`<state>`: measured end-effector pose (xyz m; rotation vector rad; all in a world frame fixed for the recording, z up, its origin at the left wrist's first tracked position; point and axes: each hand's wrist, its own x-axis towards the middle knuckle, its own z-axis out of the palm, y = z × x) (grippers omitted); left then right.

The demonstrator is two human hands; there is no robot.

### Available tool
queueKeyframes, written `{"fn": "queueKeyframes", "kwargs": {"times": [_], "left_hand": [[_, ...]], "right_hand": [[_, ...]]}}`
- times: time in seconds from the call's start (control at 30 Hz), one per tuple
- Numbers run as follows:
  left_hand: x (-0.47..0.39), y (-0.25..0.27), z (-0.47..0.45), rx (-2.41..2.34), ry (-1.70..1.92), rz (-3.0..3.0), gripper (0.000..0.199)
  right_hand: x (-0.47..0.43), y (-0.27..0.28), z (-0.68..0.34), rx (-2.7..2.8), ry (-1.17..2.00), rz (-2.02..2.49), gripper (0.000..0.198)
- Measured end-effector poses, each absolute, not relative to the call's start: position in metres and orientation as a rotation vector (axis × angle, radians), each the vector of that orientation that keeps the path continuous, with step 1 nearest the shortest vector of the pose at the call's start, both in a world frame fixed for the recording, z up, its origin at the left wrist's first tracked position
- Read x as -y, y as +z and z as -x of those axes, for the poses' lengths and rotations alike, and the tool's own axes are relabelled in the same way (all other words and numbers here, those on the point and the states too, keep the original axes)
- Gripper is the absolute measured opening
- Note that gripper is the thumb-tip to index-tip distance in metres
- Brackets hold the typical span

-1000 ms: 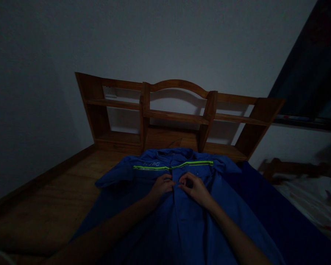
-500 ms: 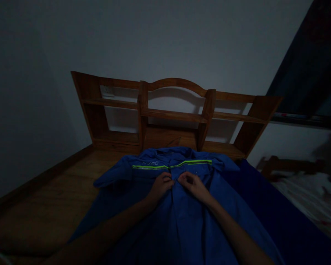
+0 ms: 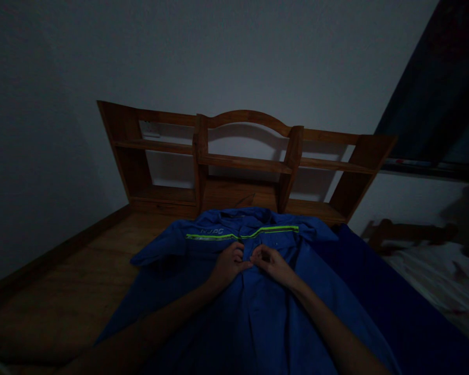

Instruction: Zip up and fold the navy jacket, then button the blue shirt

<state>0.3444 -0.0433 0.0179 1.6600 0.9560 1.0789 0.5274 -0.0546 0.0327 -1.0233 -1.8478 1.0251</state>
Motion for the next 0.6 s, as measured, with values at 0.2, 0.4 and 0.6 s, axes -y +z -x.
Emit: {"fn": "queueKeyframes", "kwargs": {"times": [0.2, 0.4, 0.6], "left_hand": [[0.048, 0.024, -0.343, -0.975, 1.023, -1.690, 0.049], [0.043, 0.020, -0.342, -1.000, 1.019, -1.728, 0.047], [0.049, 0.023, -0.348, -1.076, 1.013, -1.821, 0.031]], "right_hand": [[0.054, 0.031, -0.526, 1.841, 1.060, 1.026, 0.031], [0.046, 0.027, -0.529, 1.756, 1.204, 1.004, 0.036], [0.047, 0.022, -0.528, 1.754, 1.155, 1.016, 0.036]]}}
